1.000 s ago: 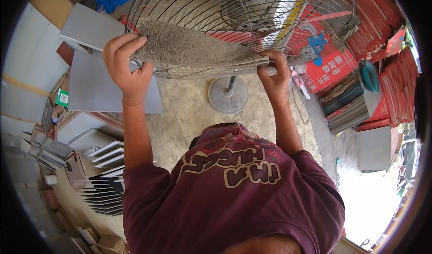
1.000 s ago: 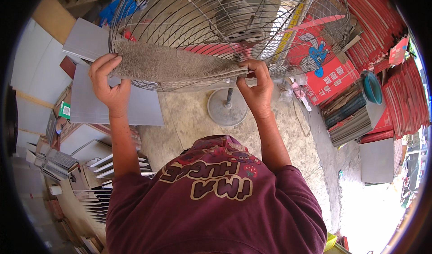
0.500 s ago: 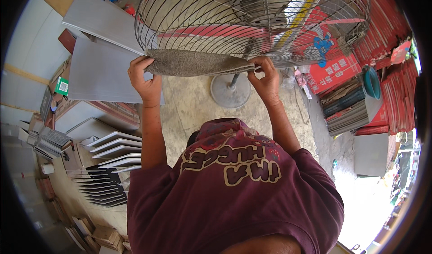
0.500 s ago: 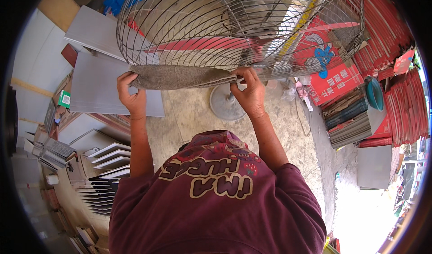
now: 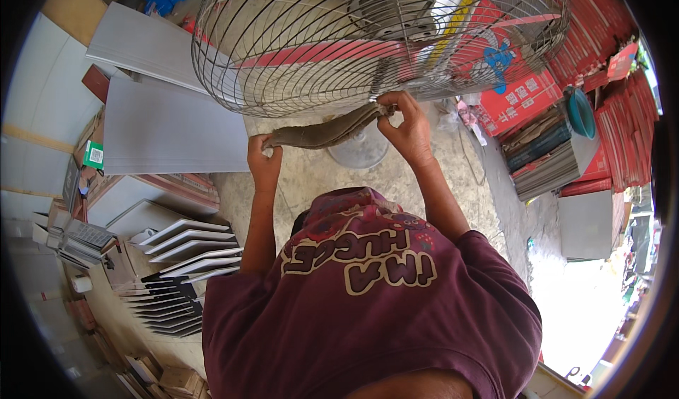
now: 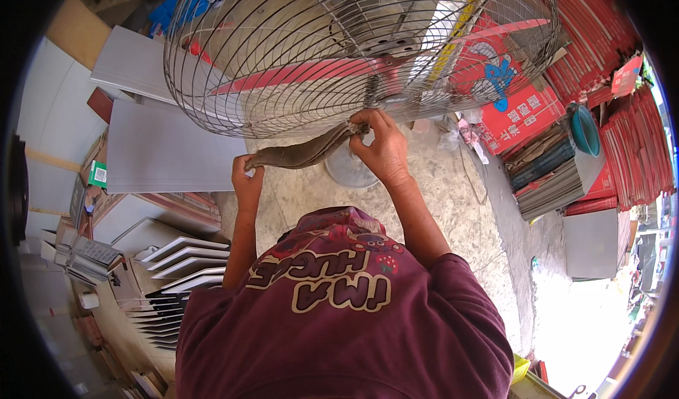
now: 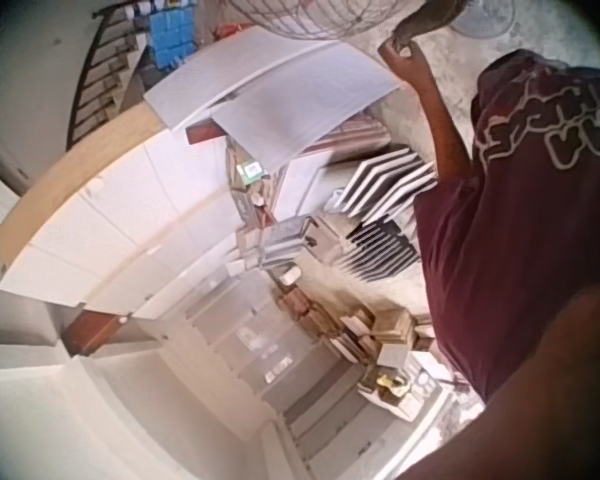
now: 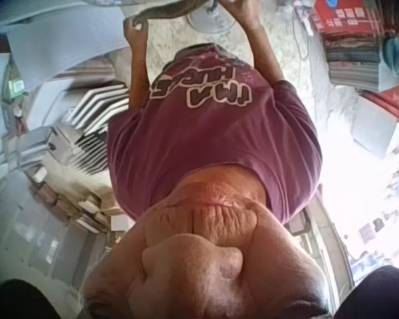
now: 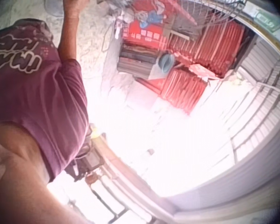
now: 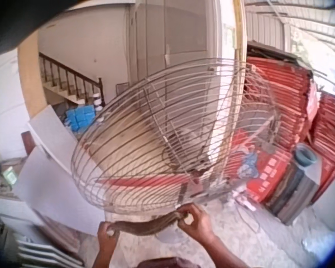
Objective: The person wipes the exterior cage of a large standing industrial fan using a cloth, moving it across the wire mesh.
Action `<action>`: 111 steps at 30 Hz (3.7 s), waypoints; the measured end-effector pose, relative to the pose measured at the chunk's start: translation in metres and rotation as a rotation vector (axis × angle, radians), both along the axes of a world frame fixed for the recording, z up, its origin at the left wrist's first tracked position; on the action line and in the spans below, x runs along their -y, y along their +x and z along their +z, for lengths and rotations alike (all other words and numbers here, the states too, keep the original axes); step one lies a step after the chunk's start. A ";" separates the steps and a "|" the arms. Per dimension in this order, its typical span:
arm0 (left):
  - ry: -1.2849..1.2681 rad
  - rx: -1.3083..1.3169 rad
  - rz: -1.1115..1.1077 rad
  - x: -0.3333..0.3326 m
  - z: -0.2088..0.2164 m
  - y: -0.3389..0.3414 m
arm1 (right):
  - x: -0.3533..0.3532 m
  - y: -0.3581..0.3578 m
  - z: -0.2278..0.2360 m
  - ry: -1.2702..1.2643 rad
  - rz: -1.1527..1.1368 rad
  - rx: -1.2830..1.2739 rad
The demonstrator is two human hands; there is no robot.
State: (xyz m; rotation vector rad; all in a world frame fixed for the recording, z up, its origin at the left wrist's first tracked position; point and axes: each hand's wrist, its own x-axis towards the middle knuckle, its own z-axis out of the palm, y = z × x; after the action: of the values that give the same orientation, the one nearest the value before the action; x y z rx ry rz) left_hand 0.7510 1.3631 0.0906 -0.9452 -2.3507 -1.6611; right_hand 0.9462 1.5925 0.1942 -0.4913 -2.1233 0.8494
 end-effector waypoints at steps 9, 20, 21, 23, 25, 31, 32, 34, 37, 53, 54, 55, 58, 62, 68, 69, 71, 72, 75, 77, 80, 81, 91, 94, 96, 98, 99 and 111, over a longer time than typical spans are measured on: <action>0.171 0.470 -0.280 -0.027 -0.019 0.030 | 0.033 -0.031 0.111 0.426 0.210 -0.278; 0.424 0.581 -0.319 -0.043 0.044 0.033 | 0.065 -0.089 0.188 0.887 0.262 -0.540; 0.427 0.569 -0.311 -0.040 0.046 0.032 | 0.065 -0.091 0.192 0.900 0.245 -0.550; 0.434 0.549 -0.304 -0.042 0.053 0.033 | 0.057 -0.093 0.201 0.950 0.204 -0.574; 0.438 0.518 -0.313 -0.043 0.062 0.035 | 0.055 -0.090 0.210 0.965 0.168 -0.587; 0.447 0.509 -0.357 -0.054 0.080 0.041 | 0.034 -0.069 0.228 0.980 0.076 -0.642; 0.449 0.533 -0.378 -0.056 0.085 0.043 | 0.030 -0.066 0.231 0.983 0.056 -0.654; 0.453 0.558 -0.415 -0.059 0.092 0.047 | 0.021 -0.057 0.236 0.972 0.017 -0.643; 0.468 0.525 -0.435 -0.068 0.101 0.055 | 0.007 -0.045 0.243 0.945 -0.029 -0.671; 0.425 0.309 -0.661 -0.117 0.149 0.098 | -0.070 0.039 0.257 0.790 -0.295 -0.743; 0.419 0.319 -0.685 -0.122 0.150 0.100 | -0.080 0.041 0.256 0.787 -0.312 -0.762; 0.413 0.329 -0.708 -0.127 0.152 0.103 | -0.086 0.046 0.254 0.784 -0.330 -0.782; 0.389 0.356 -0.752 -0.142 0.162 0.116 | -0.108 0.064 0.247 0.689 -0.370 -0.736; 0.364 0.394 -0.776 -0.164 0.174 0.134 | -0.146 0.083 0.234 0.457 -0.349 -0.693; 0.306 0.371 -0.839 -0.204 0.188 0.158 | -0.213 0.104 0.195 0.016 -0.225 -0.838; 0.289 0.365 -0.857 -0.213 0.189 0.161 | -0.228 0.111 0.185 -0.018 -0.223 -0.863; 0.253 0.353 -0.880 -0.227 0.185 0.164 | -0.248 0.122 0.166 -0.096 -0.209 -0.912; 0.263 0.350 -0.885 -0.235 0.181 0.165 | -0.244 0.127 0.161 -0.074 -0.333 -0.868; 0.196 0.345 -0.888 -0.250 0.178 0.171 | -0.268 0.136 0.133 -0.069 -0.400 -0.901; 0.188 0.310 -0.896 -0.261 0.173 0.178 | -0.277 0.142 0.114 -0.121 -0.414 -0.954; 0.070 0.212 -0.882 -0.275 0.164 0.181 | -0.285 0.154 0.085 -0.177 -0.525 -0.896; 0.060 0.197 -0.886 -0.280 0.160 0.181 | -0.290 0.156 0.073 -0.210 -0.558 -0.893; -0.237 -0.316 -0.742 -0.287 0.126 0.169 | -0.277 0.158 -0.105 -0.563 -0.886 -0.500; -0.227 -0.431 -0.768 -0.289 0.141 0.174 | -0.245 0.161 -0.134 -0.845 -0.774 -0.585; -0.196 -0.523 -0.793 -0.293 0.155 0.179 | -0.223 0.163 -0.146 -0.999 -0.713 -0.653; -0.157 -0.616 -0.818 -0.302 0.171 0.185 | -0.209 0.170 -0.154 -1.115 -0.639 -0.701; -0.138 -0.626 -0.835 -0.307 0.177 0.187 | -0.202 0.172 -0.154 -1.135 -0.587 -0.740; 0.020 -0.938 -1.156 -0.390 0.267 0.247 | -0.169 0.182 -0.119 -1.134 -0.272 -1.072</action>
State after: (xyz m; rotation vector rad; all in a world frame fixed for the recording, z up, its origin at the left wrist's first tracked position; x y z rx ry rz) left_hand 0.9983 1.7533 0.3575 -2.5915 -1.1241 -0.9121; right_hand 1.1279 1.7614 0.0749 -0.6348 -0.4708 1.6236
